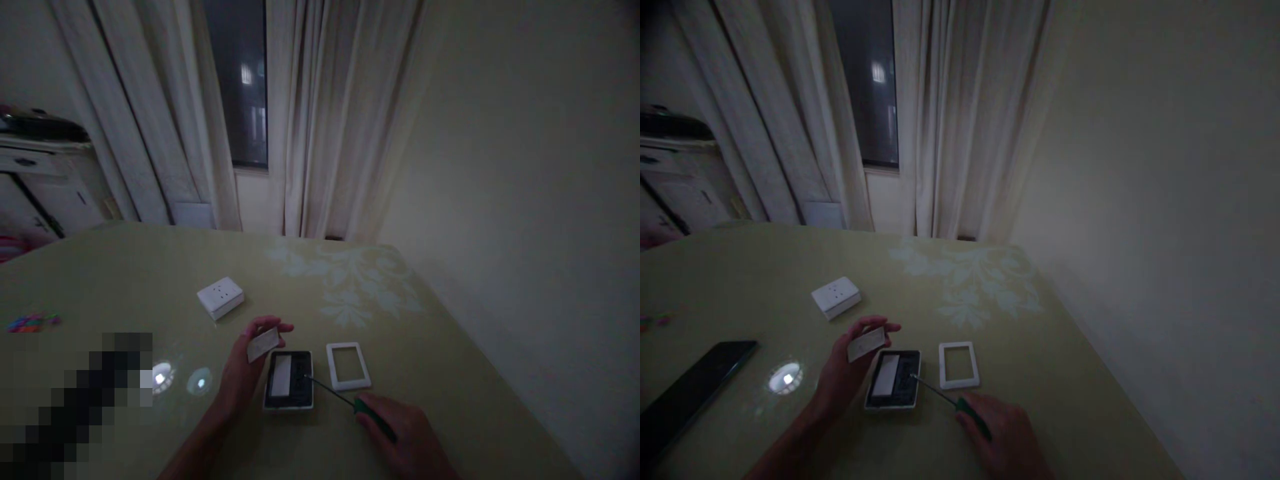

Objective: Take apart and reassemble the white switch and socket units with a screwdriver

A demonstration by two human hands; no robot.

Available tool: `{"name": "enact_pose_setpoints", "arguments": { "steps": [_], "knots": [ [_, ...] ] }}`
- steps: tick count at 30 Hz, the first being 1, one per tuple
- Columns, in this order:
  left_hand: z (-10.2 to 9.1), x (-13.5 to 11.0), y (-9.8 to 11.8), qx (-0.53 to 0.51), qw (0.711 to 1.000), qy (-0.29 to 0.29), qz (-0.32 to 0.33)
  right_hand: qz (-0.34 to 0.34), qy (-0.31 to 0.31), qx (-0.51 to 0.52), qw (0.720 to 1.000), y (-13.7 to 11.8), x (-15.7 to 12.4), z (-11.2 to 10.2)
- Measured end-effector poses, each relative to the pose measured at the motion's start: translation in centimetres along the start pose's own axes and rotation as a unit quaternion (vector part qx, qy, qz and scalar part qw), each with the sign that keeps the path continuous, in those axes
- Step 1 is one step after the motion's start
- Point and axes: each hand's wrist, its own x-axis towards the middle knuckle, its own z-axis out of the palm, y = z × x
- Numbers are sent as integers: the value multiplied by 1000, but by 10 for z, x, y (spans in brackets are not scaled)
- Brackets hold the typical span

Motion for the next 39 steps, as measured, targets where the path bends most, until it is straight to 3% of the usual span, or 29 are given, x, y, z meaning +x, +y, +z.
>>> {"name": "enact_pose_setpoints", "arguments": {
  "steps": [4, 8, 12, 15, 18, 21, 23, 27, 33, 35, 39],
  "knots": [
    [-39, 16, -1, 105, 994, 6, 8, -52, 116, -6, 992, 0, -6, 7],
    [-62, 18, -7, 233, 969, -70, 28, -30, 165, 10, 986, 1, -5, 6],
    [-66, 15, -16, 303, 943, -132, 35, 5, 157, 29, 987, 5, -9, 11],
    [-69, 12, -10, 304, 937, -169, 43, 36, 161, 47, 985, 10, -13, 16],
    [-66, 5, 8, 226, 932, -282, 31, 69, 168, 76, 980, 10, -12, 15],
    [-51, -5, 24, 183, 904, -385, 17, 102, 149, 113, 977, 6, -7, 7],
    [-38, -11, 29, 235, 899, -369, 29, 124, 139, 132, 974, 3, -5, 1],
    [-19, -15, 32, 393, 882, -259, 40, 162, 142, 138, 967, 0, -3, -6],
    [-14, -12, 48, 483, 842, -242, 4, 162, 117, 143, 969, -6, -1, -8],
    [-13, -13, 51, 502, 835, -226, -18, 154, 114, 133, 972, -9, 1, -8],
    [-14, -12, 51, 494, 830, -248, -71, 135, 93, 101, 981, -15, 3, -15]
  ]
}}
